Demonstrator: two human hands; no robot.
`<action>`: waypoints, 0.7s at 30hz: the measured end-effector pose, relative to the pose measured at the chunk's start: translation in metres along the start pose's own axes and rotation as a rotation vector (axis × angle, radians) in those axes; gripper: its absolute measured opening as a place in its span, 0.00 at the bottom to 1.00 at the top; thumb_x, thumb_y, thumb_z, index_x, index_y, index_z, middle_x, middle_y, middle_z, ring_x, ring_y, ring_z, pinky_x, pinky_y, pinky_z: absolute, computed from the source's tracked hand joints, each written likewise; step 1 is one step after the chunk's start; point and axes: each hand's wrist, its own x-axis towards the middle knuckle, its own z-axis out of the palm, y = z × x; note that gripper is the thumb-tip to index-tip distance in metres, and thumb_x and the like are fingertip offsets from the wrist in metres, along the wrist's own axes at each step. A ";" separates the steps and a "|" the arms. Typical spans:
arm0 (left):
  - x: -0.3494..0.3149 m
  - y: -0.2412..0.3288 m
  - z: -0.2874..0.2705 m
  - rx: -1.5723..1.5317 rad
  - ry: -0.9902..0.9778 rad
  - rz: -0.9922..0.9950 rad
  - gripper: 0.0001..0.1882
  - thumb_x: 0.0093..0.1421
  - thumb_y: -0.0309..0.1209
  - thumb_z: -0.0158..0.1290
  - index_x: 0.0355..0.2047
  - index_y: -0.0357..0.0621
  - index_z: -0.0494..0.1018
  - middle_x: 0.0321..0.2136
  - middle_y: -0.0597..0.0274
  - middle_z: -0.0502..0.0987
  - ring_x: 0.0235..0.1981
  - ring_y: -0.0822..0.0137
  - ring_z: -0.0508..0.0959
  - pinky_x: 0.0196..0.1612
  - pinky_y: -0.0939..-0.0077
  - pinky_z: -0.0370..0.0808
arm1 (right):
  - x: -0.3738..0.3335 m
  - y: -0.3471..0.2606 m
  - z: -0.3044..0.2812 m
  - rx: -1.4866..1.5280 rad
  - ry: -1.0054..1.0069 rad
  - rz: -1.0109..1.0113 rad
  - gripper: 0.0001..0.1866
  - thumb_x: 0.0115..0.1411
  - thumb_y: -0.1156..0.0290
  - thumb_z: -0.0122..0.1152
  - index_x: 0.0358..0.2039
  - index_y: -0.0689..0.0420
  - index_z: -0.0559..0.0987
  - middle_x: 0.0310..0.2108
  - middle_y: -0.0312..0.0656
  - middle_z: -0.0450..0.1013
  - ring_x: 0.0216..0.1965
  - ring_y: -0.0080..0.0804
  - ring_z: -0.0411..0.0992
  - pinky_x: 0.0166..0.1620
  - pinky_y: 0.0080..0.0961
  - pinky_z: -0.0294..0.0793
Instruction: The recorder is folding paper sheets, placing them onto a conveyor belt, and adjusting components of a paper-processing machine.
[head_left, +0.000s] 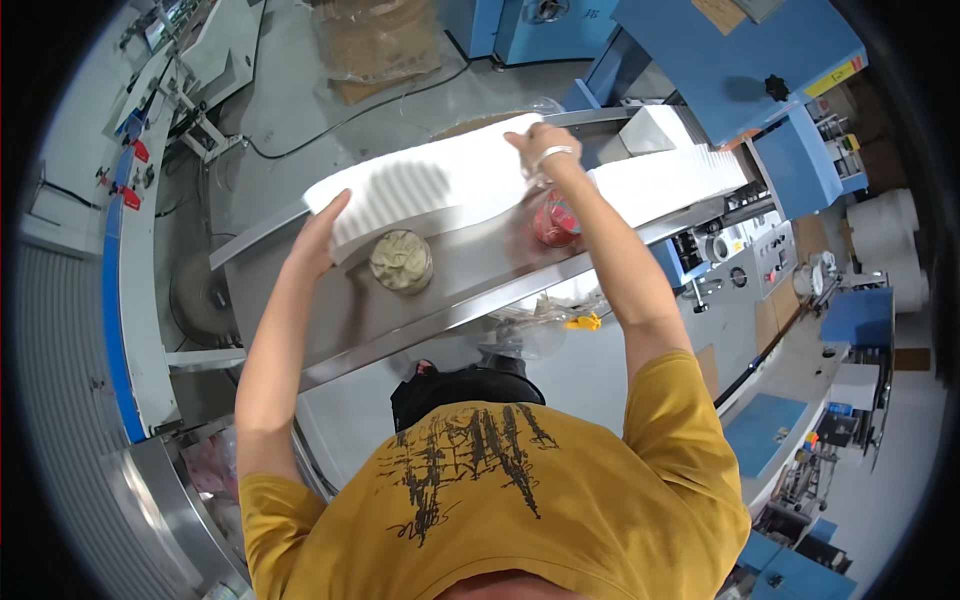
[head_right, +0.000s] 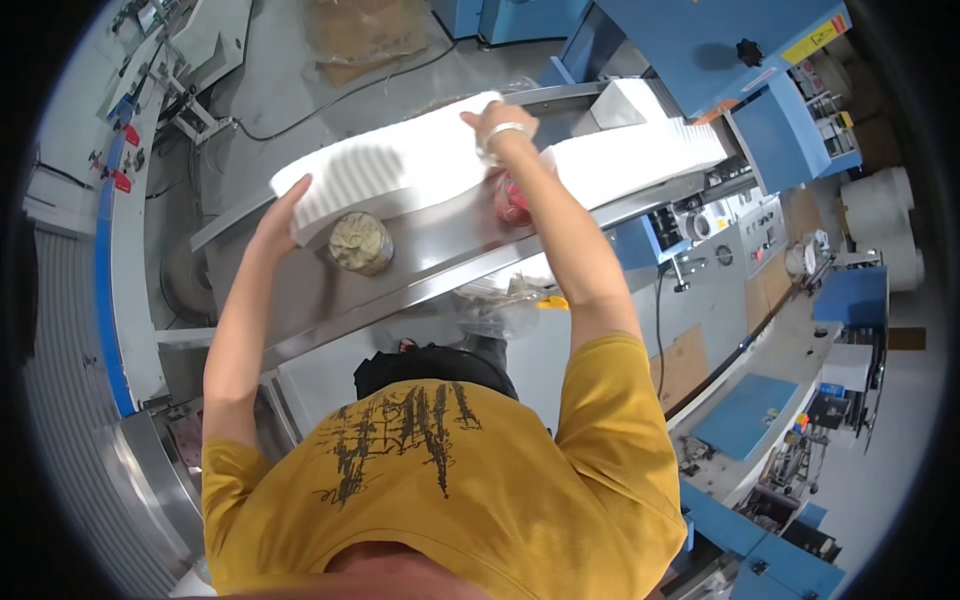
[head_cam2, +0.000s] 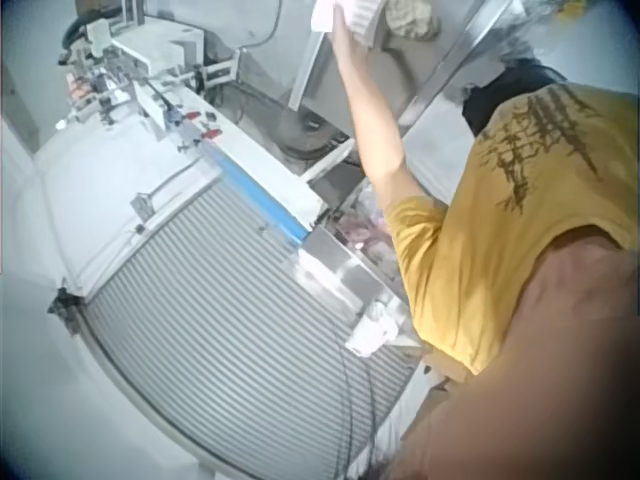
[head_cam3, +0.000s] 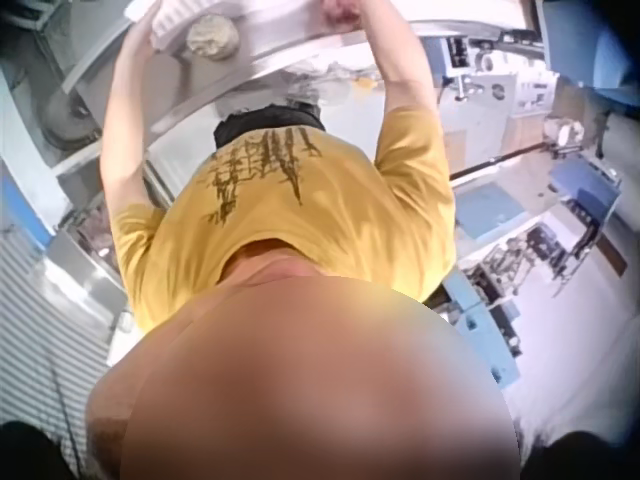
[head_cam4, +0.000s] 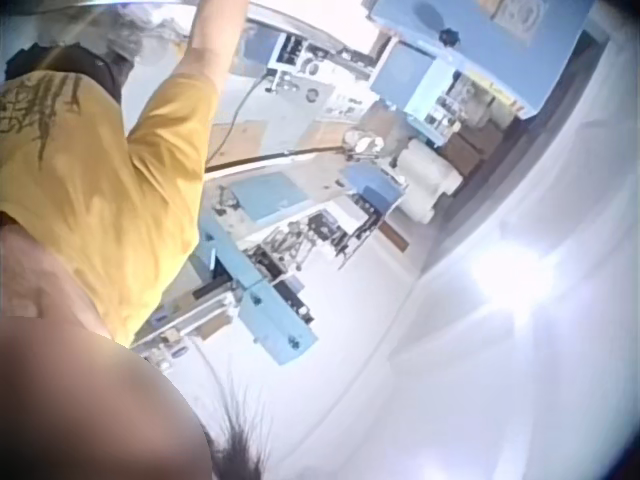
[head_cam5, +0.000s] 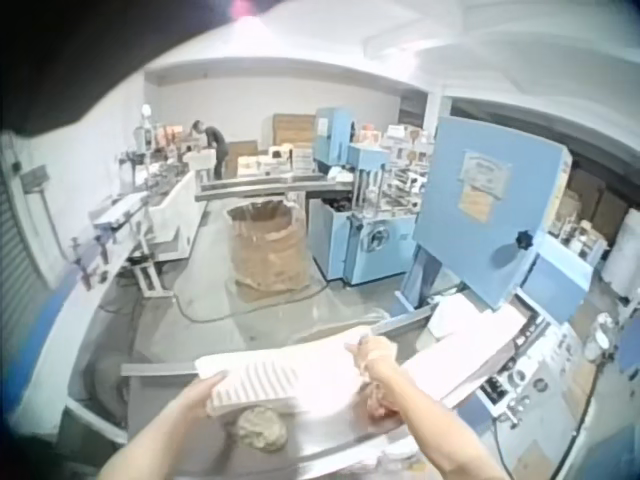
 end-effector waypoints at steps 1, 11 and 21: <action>-0.011 0.006 -0.019 0.025 0.069 -0.034 0.29 0.57 0.42 0.55 0.54 0.40 0.64 0.48 0.58 0.72 0.47 0.64 0.74 0.48 0.69 0.72 | -0.009 -0.021 0.002 0.008 -0.017 -0.013 0.36 0.54 0.35 0.46 0.43 0.56 0.77 0.44 0.50 0.74 0.47 0.45 0.72 0.50 0.36 0.69; -0.133 0.044 -0.122 0.108 0.275 -0.111 0.33 0.57 0.45 0.54 0.58 0.39 0.60 0.53 0.57 0.68 0.52 0.62 0.69 0.52 0.66 0.68 | -0.051 -0.105 0.028 0.666 -0.397 -0.230 0.52 0.44 0.34 0.60 0.56 0.68 0.63 0.56 0.55 0.63 0.57 0.44 0.62 0.57 0.33 0.62; -0.095 0.034 -0.111 0.349 0.317 -0.045 0.45 0.48 0.48 0.62 0.60 0.39 0.56 0.61 0.53 0.57 0.64 0.55 0.51 0.62 0.64 0.50 | -0.079 -0.094 0.036 0.892 -0.515 -0.262 0.52 0.46 0.43 0.66 0.60 0.66 0.56 0.57 0.52 0.60 0.60 0.40 0.57 0.60 0.28 0.55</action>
